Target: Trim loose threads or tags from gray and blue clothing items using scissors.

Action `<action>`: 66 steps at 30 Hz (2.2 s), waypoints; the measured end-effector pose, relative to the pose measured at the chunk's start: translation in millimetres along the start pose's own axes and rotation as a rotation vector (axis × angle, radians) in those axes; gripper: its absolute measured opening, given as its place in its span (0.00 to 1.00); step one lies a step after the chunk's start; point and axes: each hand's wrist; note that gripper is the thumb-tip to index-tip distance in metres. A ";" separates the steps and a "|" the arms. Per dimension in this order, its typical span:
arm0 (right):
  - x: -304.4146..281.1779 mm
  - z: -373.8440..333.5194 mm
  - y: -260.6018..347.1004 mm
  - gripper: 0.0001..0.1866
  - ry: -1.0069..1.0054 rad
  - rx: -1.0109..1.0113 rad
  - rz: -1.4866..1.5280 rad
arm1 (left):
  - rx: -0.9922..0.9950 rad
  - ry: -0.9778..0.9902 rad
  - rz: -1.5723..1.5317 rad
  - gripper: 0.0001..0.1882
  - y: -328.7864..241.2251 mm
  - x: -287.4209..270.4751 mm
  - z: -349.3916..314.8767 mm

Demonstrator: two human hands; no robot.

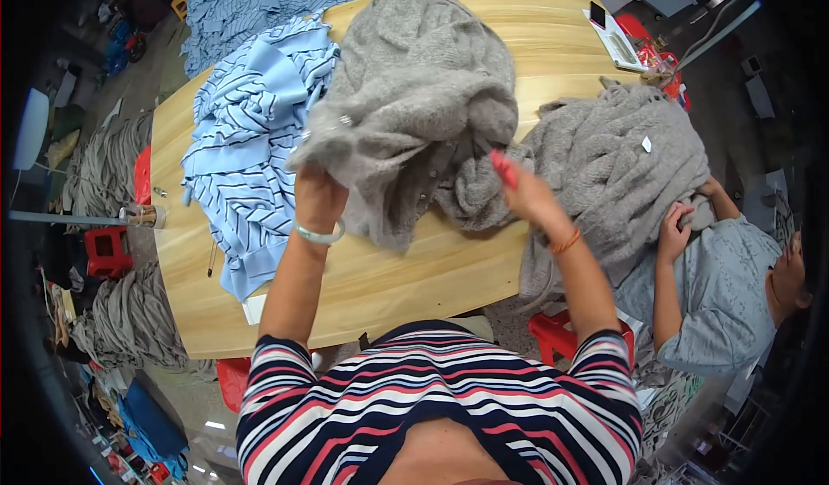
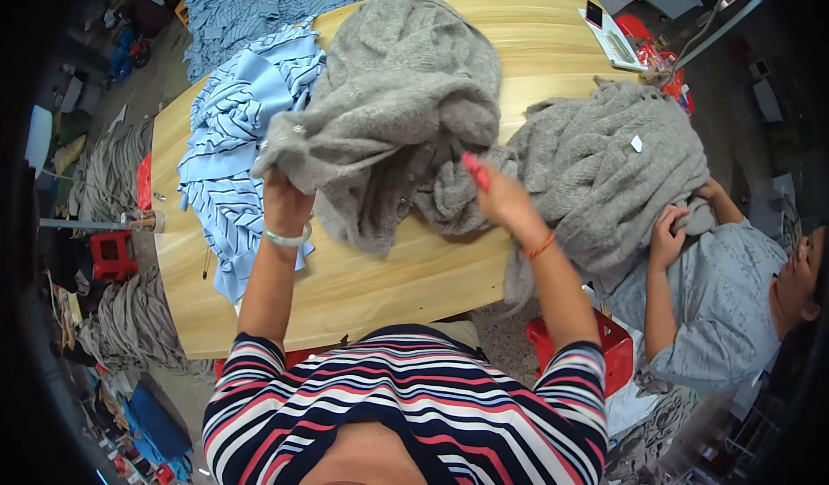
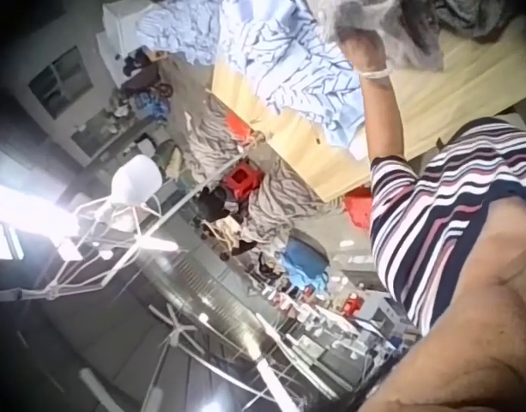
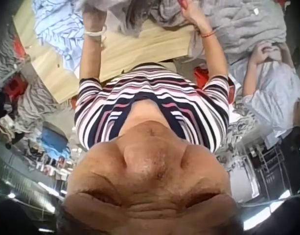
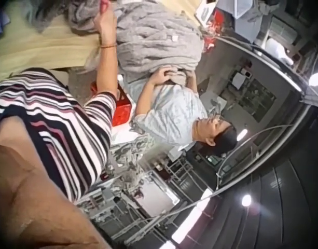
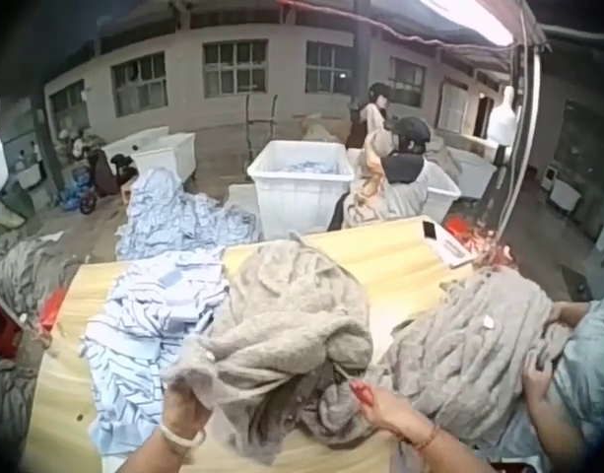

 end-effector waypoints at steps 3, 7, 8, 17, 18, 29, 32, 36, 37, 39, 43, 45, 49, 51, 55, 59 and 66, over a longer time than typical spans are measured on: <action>-41.6 78.9 -11.4 0.24 -0.137 -0.084 0.067 | 0.101 -0.162 0.062 0.22 0.7 -27.0 -23.6; -92.1 166.5 27.7 0.23 -0.503 -0.097 -0.142 | 0.335 -0.380 0.940 0.20 29.3 -80.2 -62.1; -96.7 178.6 46.6 0.24 -0.509 -0.043 -0.203 | 0.279 -0.422 1.078 0.20 34.6 -91.8 -74.8; -47.0 115.6 24.4 0.22 -0.151 -0.187 -0.050 | -0.087 -0.438 1.592 0.11 36.9 -132.6 -139.5; -39.7 96.4 17.6 0.22 -0.119 -0.187 -0.005 | -0.003 -0.329 1.641 0.13 29.4 -144.5 -147.3; 13.3 10.2 11.2 0.24 0.285 -0.173 -0.289 | 0.283 -0.315 1.160 0.19 17.3 -87.3 -103.4; -5.0 95.2 28.2 0.21 -0.056 -0.252 -0.184 | 0.387 -0.242 1.263 0.16 15.2 -79.0 -99.2; -63.2 134.3 143.3 0.16 -0.178 -0.278 -0.037 | 0.120 -0.412 1.399 0.15 18.6 -133.7 -149.8; -51.0 143.1 144.4 0.16 -0.172 -0.282 -0.031 | -0.106 -0.524 1.379 0.15 24.2 -137.6 -155.5; -12.8 171.1 138.9 0.15 -0.136 -0.324 -0.347 | -0.005 -0.274 1.577 0.15 36.7 -124.1 -154.9; 21.4 136.6 118.4 0.17 0.055 -0.322 -0.302 | 0.077 0.227 1.724 0.16 29.2 -97.2 -142.5; 15.8 100.0 107.1 0.18 0.055 -0.274 -0.291 | 0.135 0.269 1.681 0.17 20.4 -116.3 -127.4; 14.8 47.3 81.7 0.20 0.102 -0.197 -0.272 | 0.485 -0.018 1.739 0.19 9.1 -141.7 -72.7; 12.4 27.0 77.9 0.21 0.119 -0.185 -0.288 | 0.574 -0.108 1.795 0.19 10.6 -146.6 -62.8; 12.5 -7.8 85.7 0.23 0.218 -0.200 -0.268 | -0.061 0.078 1.586 0.21 26.2 -140.3 -67.1; 13.9 -27.2 82.1 0.25 0.230 -0.244 -0.192 | -0.547 -0.218 0.613 0.21 29.9 -87.3 -55.8; 22.3 -34.6 72.9 0.22 0.209 -0.245 -0.202 | 0.133 0.065 1.989 0.37 89.0 -149.8 -58.9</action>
Point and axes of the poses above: each hand's wrist, its own z-axis towards the middle knuckle, its own x-axis out of the palm, y = z × x, and after that the axes turned 13 degrees about -z, right-handed
